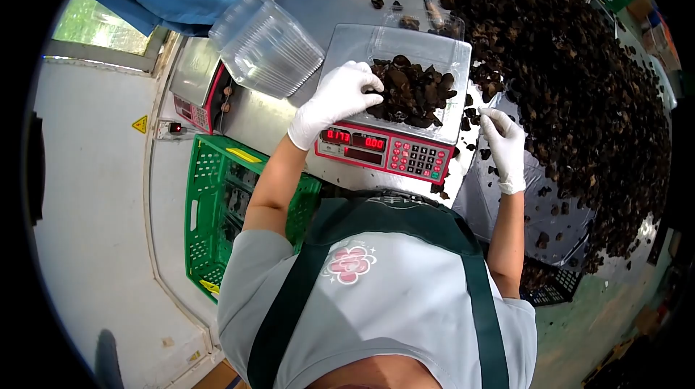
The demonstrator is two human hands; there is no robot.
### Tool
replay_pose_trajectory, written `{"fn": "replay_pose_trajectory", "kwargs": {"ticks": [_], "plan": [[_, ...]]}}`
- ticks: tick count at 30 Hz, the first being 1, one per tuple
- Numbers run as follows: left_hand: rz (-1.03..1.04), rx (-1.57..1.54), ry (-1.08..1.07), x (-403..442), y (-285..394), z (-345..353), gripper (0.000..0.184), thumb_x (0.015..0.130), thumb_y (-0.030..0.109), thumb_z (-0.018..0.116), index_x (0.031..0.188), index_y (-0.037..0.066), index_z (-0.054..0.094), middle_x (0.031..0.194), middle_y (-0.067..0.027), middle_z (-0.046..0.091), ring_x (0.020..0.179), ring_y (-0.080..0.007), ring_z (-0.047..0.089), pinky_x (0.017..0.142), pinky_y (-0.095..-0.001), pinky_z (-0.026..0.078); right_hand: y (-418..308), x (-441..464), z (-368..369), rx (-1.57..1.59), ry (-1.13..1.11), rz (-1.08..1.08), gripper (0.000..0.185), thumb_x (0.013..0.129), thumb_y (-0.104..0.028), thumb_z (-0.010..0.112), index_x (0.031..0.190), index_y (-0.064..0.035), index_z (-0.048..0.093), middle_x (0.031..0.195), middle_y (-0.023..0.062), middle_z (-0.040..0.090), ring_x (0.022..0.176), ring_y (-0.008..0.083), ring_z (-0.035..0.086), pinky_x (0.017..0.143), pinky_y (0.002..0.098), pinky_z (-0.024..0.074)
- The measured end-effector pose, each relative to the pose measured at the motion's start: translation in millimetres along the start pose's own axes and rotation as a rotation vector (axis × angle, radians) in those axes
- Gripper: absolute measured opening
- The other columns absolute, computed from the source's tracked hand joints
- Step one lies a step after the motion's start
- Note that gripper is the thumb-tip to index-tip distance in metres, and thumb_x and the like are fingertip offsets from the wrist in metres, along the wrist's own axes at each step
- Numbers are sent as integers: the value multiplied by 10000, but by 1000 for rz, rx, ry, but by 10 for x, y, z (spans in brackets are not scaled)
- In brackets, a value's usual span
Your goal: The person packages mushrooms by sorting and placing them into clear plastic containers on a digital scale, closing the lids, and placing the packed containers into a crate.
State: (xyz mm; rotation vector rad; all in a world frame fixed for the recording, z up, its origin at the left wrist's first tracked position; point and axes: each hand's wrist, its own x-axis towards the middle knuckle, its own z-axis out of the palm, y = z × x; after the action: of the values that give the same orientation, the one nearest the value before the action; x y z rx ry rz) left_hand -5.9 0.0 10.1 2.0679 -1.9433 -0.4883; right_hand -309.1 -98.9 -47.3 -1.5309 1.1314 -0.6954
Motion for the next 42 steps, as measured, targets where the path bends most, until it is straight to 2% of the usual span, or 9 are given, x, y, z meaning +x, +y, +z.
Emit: {"fn": "replay_pose_trajectory", "kwargs": {"ticks": [9, 12, 16, 19, 22, 23, 28, 36, 42], "plan": [[24, 133, 23, 14, -24, 275, 148, 795, 248, 645, 850, 143, 733, 854, -46, 598, 907, -238, 567, 827, -363, 461, -35, 14, -14, -1, 5, -1, 213, 913, -132, 598, 1074, -10, 665, 755, -21, 619, 661, 33, 525, 597, 176, 417], [31, -44, 239, -33, -99, 197, 144, 817, 213, 616, 820, 100, 706, 826, -57, 598, 813, -235, 586, 754, -334, 479, -89, 17, -38, -3, 17, 8, 217, 915, -131, 596, 1076, -1, 660, 756, -12, 624, 672, 39, 541, 604, 177, 425], [-227, -509, 377, -259, -286, -73, 107, 820, 120, 663, 877, 31, 680, 790, -21, 623, 701, -81, 557, 666, -224, 454, -39, 155, -55, 27, -23, 6, 199, 915, -123, 601, 1057, -2, 668, 836, -19, 641, 689, 24, 538, 624, 177, 424], [-395, -604, 456, -462, -565, -88, 123, 821, 105, 634, 918, 62, 695, 744, -92, 682, 719, -119, 648, 670, -259, 499, -15, 368, -4, 57, -16, -25, 218, 914, -108, 598, 1093, 3, 654, 857, 1, 651, 714, 37, 559, 638, 175, 439], [-304, 27, 709, -658, -1150, 215, 230, 807, 71, 599, 1006, 124, 700, 1059, -105, 652, 818, -162, 647, 742, -272, 505, 18, 673, 52, 143, -8, -33, 286, 917, -97, 590, 1176, 24, 602, 969, 39, 659, 771, 68, 585, 669, 175, 457], [-428, -9, 644, -725, -1266, 252, 255, 801, 82, 619, 1040, 129, 695, 1176, -90, 604, 821, -169, 631, 768, -274, 504, -24, 762, 91, 159, 8, -37, 302, 918, -95, 588, 1195, 26, 588, 1011, 53, 654, 799, 76, 593, 681, 179, 464], [-569, -310, 740, -843, -1121, 4, 260, 799, 97, 654, 1056, 96, 694, 1133, -71, 631, 731, -137, 600, 745, -265, 505, -221, 1162, 251, 231, 11, 7, 402, 933, -165, 570, 1277, 36, 514, 1153, 97, 617, 948, 133, 627, 828, 233, 505], [-437, -615, 787, -639, -977, -98, 247, 813, 114, 667, 1053, 60, 689, 1098, -73, 640, 807, -119, 627, 736, -239, 499, -144, 1542, 402, 356, 53, 56, 389, 914, -131, 594, 1248, 53, 519, 1080, 108, 627, 832, 150, 658, 727, 235, 538], [-381, -738, 636, -299, -768, 10, 316, 845, 215, 680, 1103, 34, 662, 1067, -85, 646, 861, -142, 619, 786, -273, 489, -336, 1367, 474, 541, 27, 57, 445, 923, -149, 590, 1287, 70, 458, 1112, 141, 621, 914, 205, 667, 742, 255, 541]]}}
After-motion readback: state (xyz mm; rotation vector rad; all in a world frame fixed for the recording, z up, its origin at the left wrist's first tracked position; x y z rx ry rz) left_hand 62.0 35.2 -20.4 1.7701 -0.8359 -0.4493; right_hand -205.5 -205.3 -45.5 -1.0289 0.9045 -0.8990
